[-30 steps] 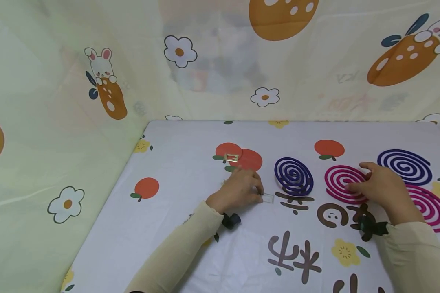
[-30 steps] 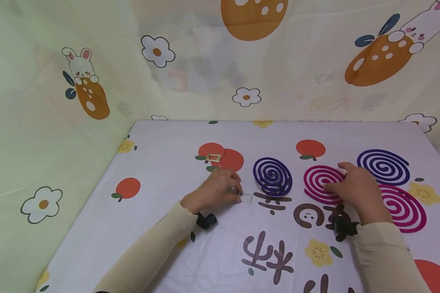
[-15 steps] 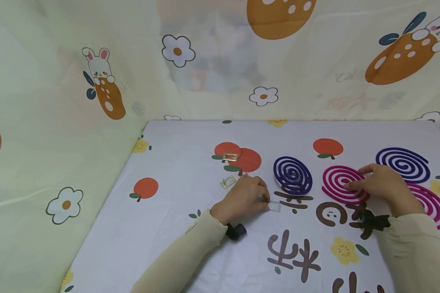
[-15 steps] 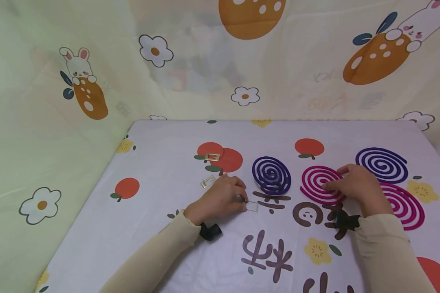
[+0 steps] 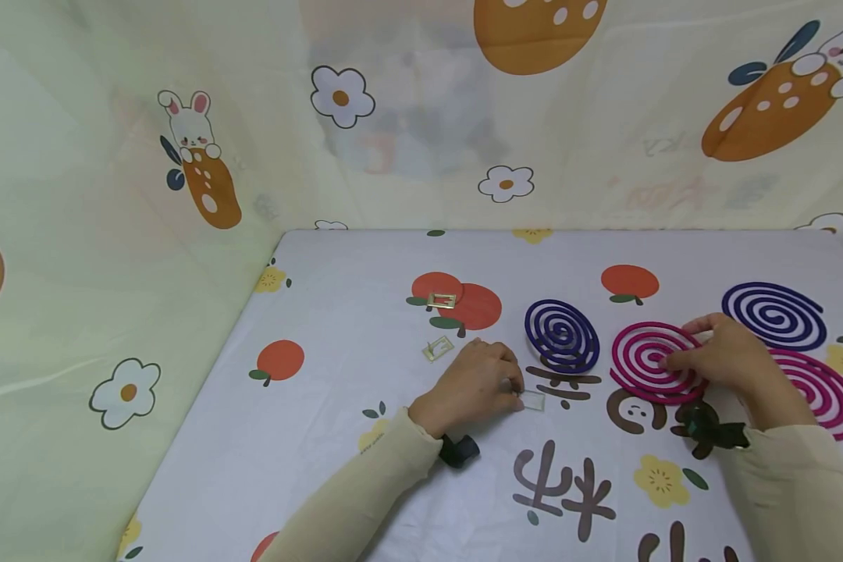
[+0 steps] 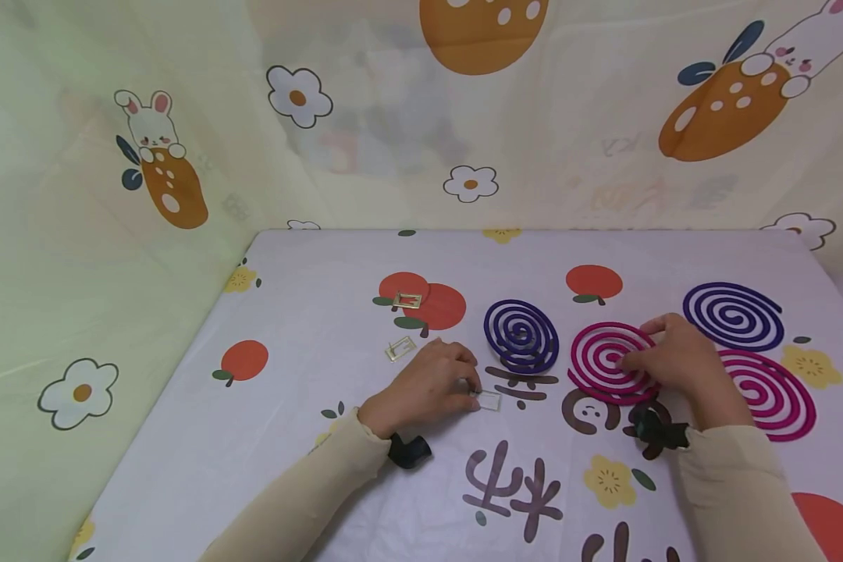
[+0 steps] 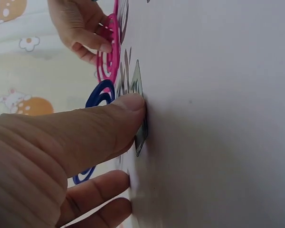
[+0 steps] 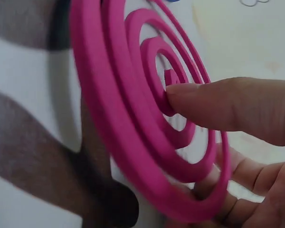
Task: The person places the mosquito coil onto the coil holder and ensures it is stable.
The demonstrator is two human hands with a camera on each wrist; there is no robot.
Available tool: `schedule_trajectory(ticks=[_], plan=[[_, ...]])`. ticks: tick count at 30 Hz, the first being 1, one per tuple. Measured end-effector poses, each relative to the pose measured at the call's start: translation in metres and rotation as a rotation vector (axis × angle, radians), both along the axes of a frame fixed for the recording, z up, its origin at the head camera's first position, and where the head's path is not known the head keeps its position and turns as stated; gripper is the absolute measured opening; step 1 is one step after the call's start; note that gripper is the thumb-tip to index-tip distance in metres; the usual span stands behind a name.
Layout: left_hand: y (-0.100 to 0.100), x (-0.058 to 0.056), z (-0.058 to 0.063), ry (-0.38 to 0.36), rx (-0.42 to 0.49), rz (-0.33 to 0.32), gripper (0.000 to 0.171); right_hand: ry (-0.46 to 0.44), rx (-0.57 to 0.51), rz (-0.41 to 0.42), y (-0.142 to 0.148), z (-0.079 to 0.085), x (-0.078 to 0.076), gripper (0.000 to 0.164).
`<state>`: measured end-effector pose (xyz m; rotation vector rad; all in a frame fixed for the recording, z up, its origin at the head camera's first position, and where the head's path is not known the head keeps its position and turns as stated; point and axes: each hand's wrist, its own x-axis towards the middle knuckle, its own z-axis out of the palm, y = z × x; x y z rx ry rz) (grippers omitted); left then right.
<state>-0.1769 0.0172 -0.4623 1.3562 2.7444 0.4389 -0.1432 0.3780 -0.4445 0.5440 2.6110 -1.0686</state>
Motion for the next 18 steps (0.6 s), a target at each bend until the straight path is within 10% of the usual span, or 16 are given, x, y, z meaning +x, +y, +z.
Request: schedule_trajectory(ticks=[18], plan=[[0.003, 0.003, 0.000, -0.027, 0.010, -0.039, 0.019, 0.069, -0.348, -0.038, -0.009, -0.014, 0.035, 0.074]])
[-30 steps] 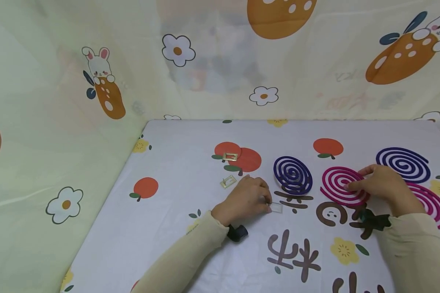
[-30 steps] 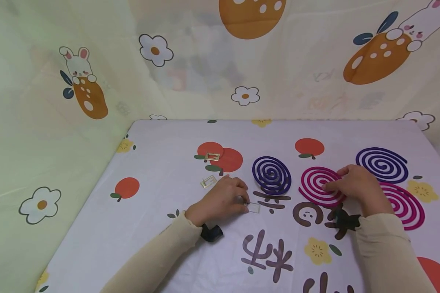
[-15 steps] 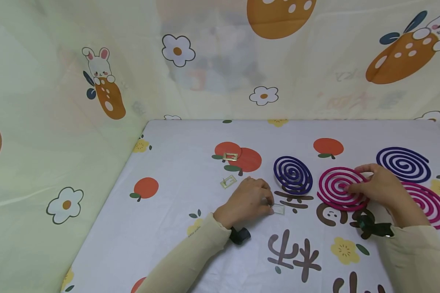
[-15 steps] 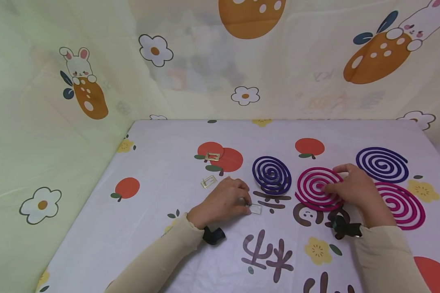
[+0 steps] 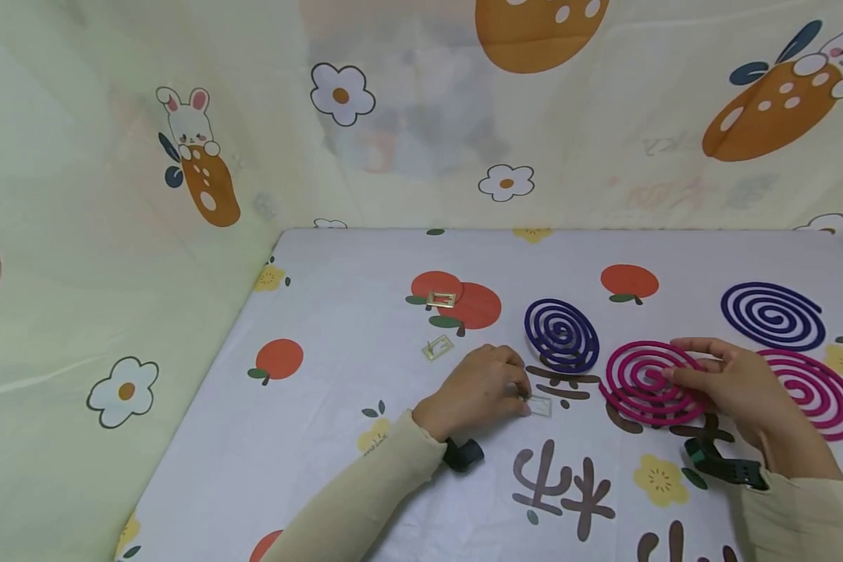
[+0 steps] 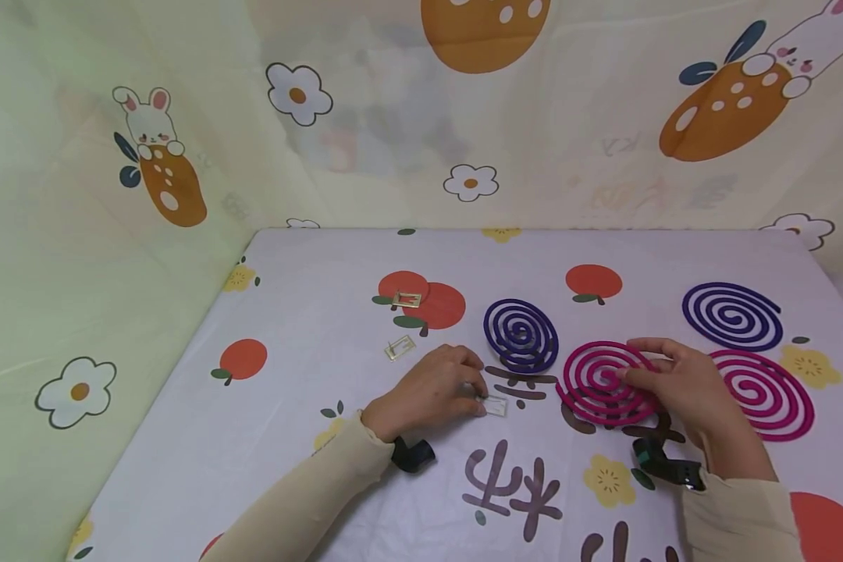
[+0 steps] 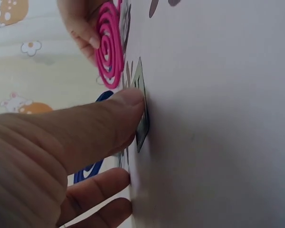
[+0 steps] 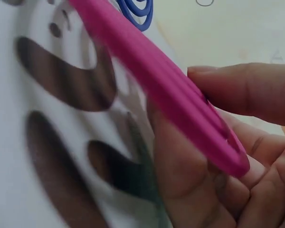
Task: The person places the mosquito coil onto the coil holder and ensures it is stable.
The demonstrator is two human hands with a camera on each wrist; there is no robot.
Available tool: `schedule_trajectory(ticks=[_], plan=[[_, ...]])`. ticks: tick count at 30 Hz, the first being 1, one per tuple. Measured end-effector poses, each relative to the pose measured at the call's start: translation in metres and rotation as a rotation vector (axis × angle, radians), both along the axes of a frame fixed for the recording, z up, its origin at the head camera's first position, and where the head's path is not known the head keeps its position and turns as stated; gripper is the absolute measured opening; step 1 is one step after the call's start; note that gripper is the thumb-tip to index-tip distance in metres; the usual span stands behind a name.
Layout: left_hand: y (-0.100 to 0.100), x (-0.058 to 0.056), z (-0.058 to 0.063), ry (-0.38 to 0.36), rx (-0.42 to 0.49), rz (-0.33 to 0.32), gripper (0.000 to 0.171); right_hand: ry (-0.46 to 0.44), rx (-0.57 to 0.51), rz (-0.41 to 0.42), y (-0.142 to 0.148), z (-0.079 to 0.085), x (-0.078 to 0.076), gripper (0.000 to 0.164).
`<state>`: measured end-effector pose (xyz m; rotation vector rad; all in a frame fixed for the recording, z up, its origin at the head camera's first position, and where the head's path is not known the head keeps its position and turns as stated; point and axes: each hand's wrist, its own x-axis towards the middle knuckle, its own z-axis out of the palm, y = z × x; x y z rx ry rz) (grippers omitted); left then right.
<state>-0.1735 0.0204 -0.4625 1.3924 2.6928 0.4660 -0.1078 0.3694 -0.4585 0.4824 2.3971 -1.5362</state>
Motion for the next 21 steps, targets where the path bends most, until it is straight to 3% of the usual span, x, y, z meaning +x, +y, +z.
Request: schedule_trajectory(ticks=[8, 15, 21], plan=[[-0.004, -0.002, 0.001, -0.073, 0.021, -0.022, 0.019, -0.025, -0.201, 0.021, -0.006, -0.013, 0.008, 0.056], [-0.003, -0.001, -0.005, -0.021, 0.010, -0.022, 0.020, -0.006, -0.407, 0.041, -0.014, -0.020, 0.010, 0.044], [0.000, 0.003, -0.008, 0.013, 0.029, 0.002, 0.020, 0.055, -0.498, 0.090, -0.022, -0.021, 0.011, 0.040]])
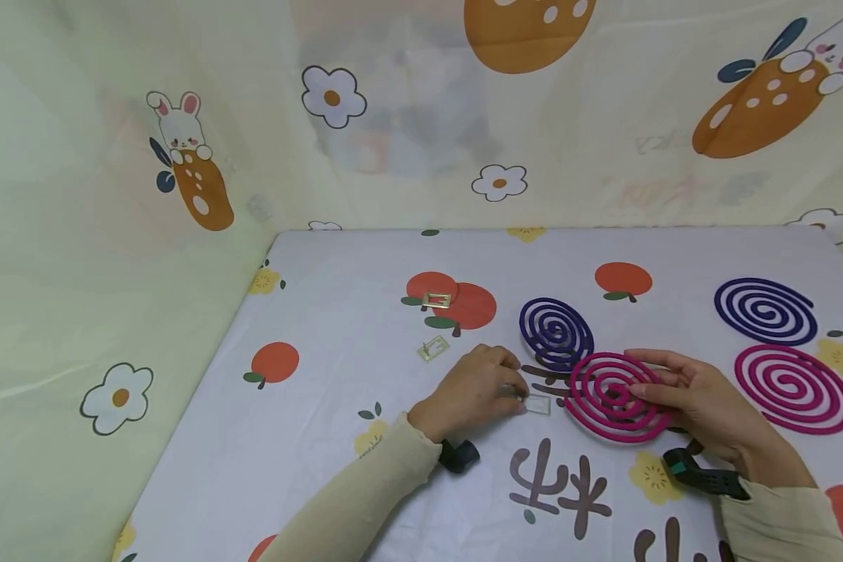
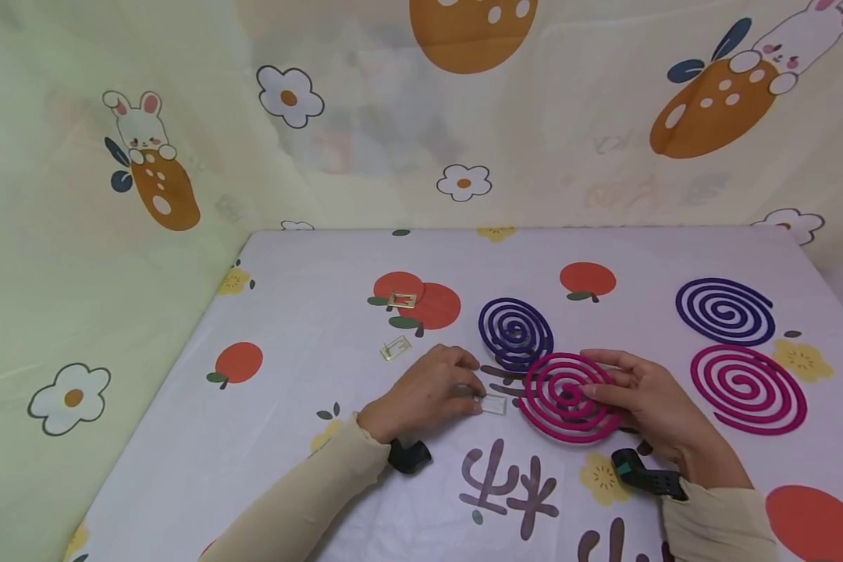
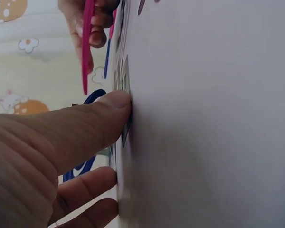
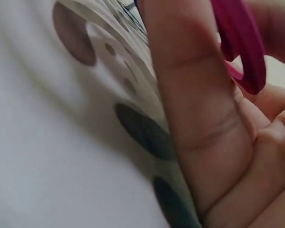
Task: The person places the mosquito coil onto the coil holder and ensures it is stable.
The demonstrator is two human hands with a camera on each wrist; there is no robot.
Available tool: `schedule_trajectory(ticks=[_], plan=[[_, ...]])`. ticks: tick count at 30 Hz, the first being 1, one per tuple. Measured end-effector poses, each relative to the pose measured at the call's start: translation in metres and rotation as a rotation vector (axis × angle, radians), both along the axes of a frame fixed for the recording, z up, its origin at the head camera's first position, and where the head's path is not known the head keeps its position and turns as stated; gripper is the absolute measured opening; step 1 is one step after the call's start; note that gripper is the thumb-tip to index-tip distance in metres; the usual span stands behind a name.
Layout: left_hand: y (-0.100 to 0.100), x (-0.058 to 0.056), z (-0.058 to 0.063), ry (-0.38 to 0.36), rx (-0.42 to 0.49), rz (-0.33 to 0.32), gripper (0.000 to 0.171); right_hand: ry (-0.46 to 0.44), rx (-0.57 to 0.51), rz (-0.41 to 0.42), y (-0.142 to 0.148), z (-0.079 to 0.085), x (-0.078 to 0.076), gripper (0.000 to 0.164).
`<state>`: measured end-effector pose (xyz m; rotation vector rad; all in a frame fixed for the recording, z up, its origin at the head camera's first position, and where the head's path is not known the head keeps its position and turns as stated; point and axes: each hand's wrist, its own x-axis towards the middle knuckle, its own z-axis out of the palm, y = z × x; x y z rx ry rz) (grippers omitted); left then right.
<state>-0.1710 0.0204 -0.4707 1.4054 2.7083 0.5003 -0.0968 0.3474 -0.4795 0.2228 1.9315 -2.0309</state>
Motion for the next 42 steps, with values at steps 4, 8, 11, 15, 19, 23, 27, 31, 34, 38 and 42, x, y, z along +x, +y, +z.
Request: schedule_trajectory(ticks=[4, 8, 11, 15, 19, 23, 27, 31, 34, 38, 42], plan=[[0.002, 0.003, 0.001, 0.006, 0.007, 0.019, 0.019, 0.035, -0.047, 0.019, -0.006, 0.000, -0.001, 0.040], [0.002, 0.004, 0.002, 0.008, 0.003, 0.025, 0.021, 0.047, -0.070, 0.037, -0.010, -0.001, -0.002, 0.040], [0.001, 0.004, 0.005, -0.003, -0.017, 0.021, 0.025, 0.050, -0.072, 0.046, -0.013, -0.001, -0.001, 0.040], [-0.005, 0.003, 0.009, -0.040, -0.060, -0.004, 0.028, 0.064, -0.077, 0.056, -0.019, -0.001, -0.001, 0.041], [-0.012, 0.006, 0.012, -0.042, -0.103, -0.060, 0.030, 0.076, -0.075, 0.070, -0.026, 0.000, -0.001, 0.041], [-0.017, 0.012, 0.011, -0.009, -0.143, -0.096, 0.037, 0.070, -0.065, 0.074, -0.032, 0.001, -0.002, 0.040], [-0.020, 0.016, 0.009, -0.018, -0.172, -0.077, 0.043, 0.075, -0.059, 0.083, -0.035, 0.000, -0.002, 0.039], [-0.024, 0.021, 0.009, -0.041, -0.205, -0.055, 0.051, 0.100, -0.072, 0.094, -0.038, -0.001, -0.004, 0.040], [-0.027, 0.024, 0.009, -0.038, -0.226, -0.054, 0.054, 0.117, -0.110, 0.111, -0.042, -0.001, -0.004, 0.041], [-0.030, 0.030, 0.005, -0.036, -0.243, -0.055, 0.056, 0.113, -0.145, 0.134, -0.045, -0.002, -0.004, 0.042], [-0.032, 0.034, 0.004, -0.054, -0.247, -0.041, 0.059, 0.099, -0.142, 0.136, -0.048, -0.001, -0.005, 0.041]])
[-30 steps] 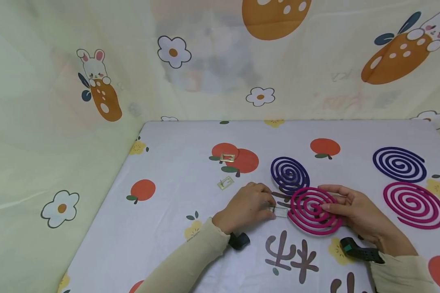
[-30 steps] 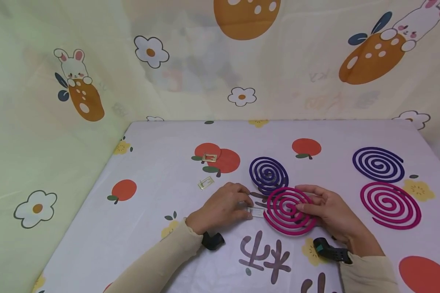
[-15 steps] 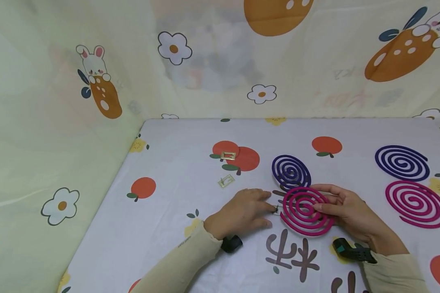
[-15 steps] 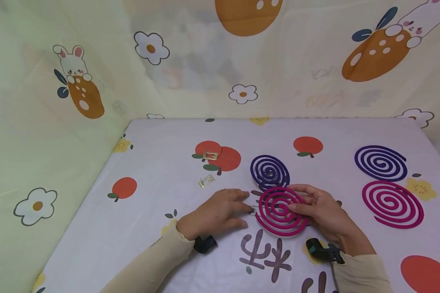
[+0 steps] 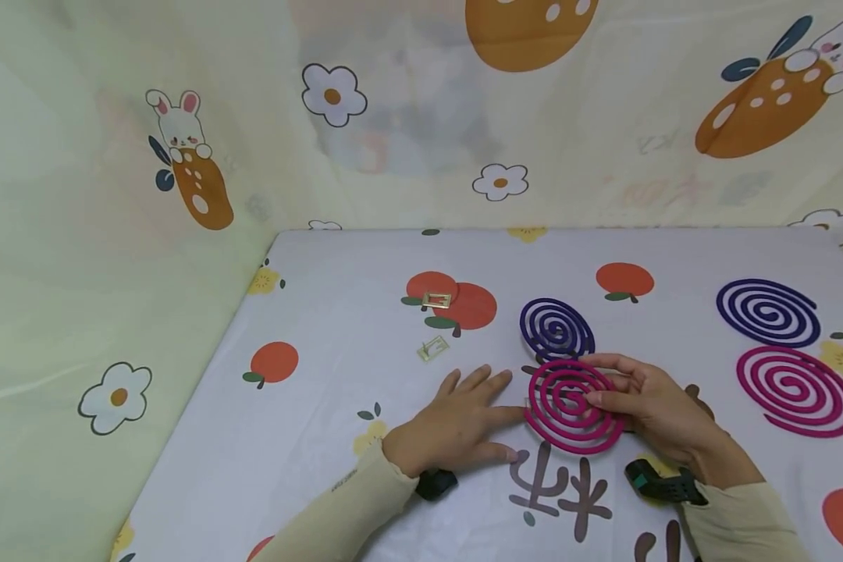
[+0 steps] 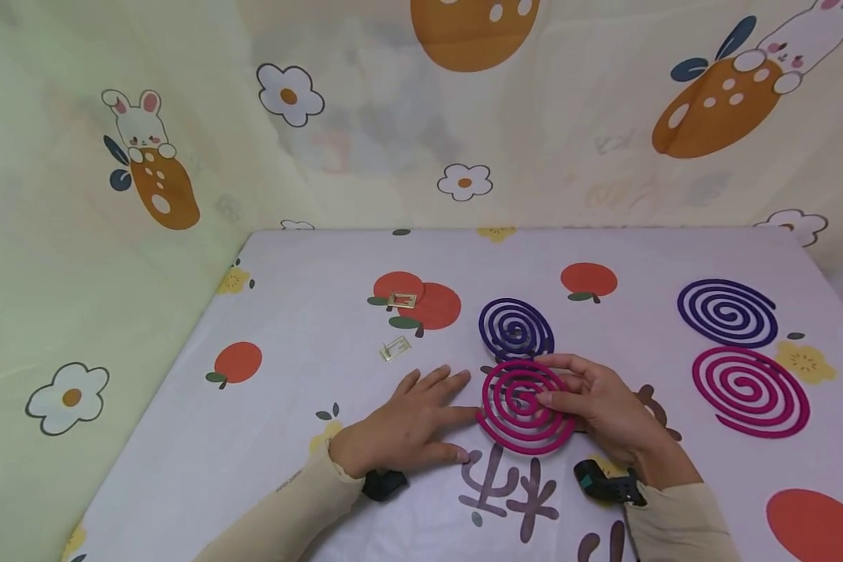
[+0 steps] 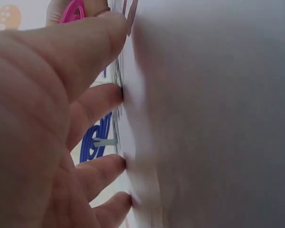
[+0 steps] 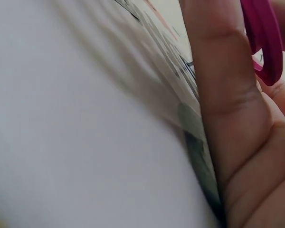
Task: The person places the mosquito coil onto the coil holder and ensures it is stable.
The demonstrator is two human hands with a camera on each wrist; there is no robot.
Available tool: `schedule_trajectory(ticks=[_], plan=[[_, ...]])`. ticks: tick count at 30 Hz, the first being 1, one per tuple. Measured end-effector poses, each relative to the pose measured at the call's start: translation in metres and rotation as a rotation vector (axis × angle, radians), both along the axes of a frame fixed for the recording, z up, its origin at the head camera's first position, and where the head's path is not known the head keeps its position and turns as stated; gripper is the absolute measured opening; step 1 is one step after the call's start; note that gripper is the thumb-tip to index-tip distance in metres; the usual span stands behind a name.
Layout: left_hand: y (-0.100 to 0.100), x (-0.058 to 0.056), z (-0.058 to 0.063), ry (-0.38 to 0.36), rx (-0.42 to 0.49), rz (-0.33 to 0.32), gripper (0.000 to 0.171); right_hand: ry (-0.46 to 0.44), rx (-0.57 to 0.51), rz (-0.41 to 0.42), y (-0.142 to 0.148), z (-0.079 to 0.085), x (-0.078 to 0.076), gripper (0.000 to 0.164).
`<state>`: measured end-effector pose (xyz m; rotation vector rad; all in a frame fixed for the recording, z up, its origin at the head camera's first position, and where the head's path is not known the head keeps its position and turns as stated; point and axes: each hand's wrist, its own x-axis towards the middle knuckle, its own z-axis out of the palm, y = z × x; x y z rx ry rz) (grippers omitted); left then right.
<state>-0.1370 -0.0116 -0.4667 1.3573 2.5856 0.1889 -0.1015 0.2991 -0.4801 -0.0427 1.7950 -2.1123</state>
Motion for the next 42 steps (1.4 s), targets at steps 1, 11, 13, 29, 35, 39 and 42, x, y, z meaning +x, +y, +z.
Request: schedule_trajectory(ticks=[1, 11, 13, 29, 35, 39, 42], plan=[[0.000, 0.001, 0.000, 0.002, -0.001, 0.003, 0.060, -0.001, 0.001, 0.000, -0.001, 0.001, 0.000, 0.041], [-0.001, 0.005, -0.001, 0.013, -0.030, 0.010, 0.066, -0.010, 0.028, 0.008, -0.009, 0.002, -0.001, 0.042], [0.000, 0.006, -0.002, 0.019, -0.039, 0.011, 0.066, -0.013, 0.034, 0.002, -0.011, 0.003, -0.001, 0.042], [0.001, 0.011, -0.003, -0.010, -0.048, 0.014, 0.075, -0.005, 0.037, 0.012, -0.022, 0.002, -0.001, 0.043], [0.003, 0.010, -0.004, -0.016, -0.047, 0.008, 0.075, -0.015, 0.049, -0.003, -0.023, 0.002, -0.001, 0.048], [0.004, 0.010, -0.003, -0.025, -0.046, 0.011, 0.078, -0.029, 0.081, -0.014, -0.026, 0.004, -0.002, 0.052], [0.003, 0.010, -0.003, -0.043, -0.049, 0.019, 0.080, -0.032, 0.092, -0.016, -0.028, 0.005, -0.004, 0.054]])
